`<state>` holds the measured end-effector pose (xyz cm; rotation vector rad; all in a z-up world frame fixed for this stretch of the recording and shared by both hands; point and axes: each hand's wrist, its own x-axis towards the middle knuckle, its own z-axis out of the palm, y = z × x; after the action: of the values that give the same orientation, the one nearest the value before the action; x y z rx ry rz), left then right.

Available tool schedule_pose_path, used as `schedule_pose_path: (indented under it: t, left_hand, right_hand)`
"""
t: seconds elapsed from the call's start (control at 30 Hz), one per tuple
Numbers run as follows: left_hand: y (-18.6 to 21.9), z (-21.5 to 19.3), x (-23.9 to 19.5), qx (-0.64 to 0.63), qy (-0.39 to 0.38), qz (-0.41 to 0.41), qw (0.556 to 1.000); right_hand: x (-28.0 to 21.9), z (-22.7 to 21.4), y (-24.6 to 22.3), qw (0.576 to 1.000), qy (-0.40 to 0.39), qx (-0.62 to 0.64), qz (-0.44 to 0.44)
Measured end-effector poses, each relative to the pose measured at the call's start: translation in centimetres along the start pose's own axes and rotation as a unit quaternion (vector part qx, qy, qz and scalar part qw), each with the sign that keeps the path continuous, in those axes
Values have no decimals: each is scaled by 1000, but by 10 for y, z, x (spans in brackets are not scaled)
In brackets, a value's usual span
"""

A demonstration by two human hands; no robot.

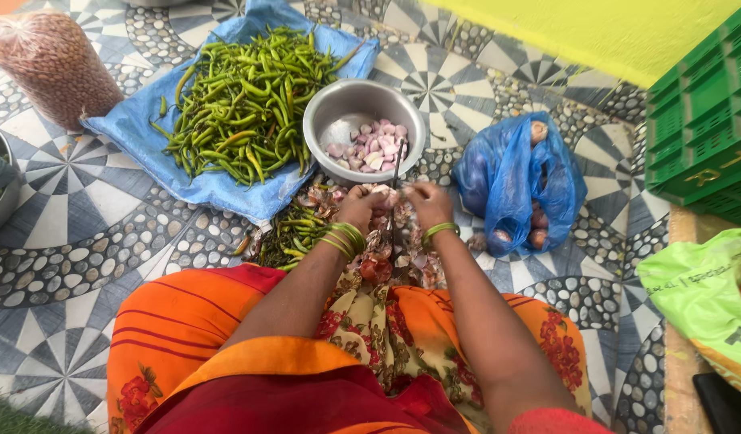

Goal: The person sits on the floor and peels small red onions using a knife. Peeled onions are placed into a metal bowl, while the skins are discarded onto the floor.

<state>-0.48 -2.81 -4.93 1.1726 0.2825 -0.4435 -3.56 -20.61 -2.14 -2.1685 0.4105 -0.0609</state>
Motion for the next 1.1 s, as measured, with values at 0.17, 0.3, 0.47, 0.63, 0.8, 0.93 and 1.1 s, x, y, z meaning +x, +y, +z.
schedule_pose_path:
  t: [0.17, 0.3, 0.47, 0.63, 0.8, 0.93, 1.1]
  left_hand:
    - [3, 17, -10, -82, -62, 114, 988]
    - [3, 16, -9, -14, -59, 107, 992]
    - [20, 9, -1, -26, -82, 111, 990]
    - [42, 3, 5, 63, -92, 107, 988]
    - [53, 10, -3, 105, -59, 162, 979]
    - [63, 14, -16, 198, -18, 214, 956]
    - [67, 16, -32, 300, 31, 233, 925]
  right_hand:
    - [-6, -3, -7, 913, -178, 367, 17]
    - [0, -1, -2, 845, -177, 501, 65]
    - [13, -7, 5, 864, -241, 440, 36]
    - [20, -9, -3, 919, -220, 320, -69]
    - [5, -9, -18, 898, -219, 382, -16]
    - [-1, -10, -29, 903, -200, 381, 13]
    - [-1, -14, -27, 882, -193, 430, -4]
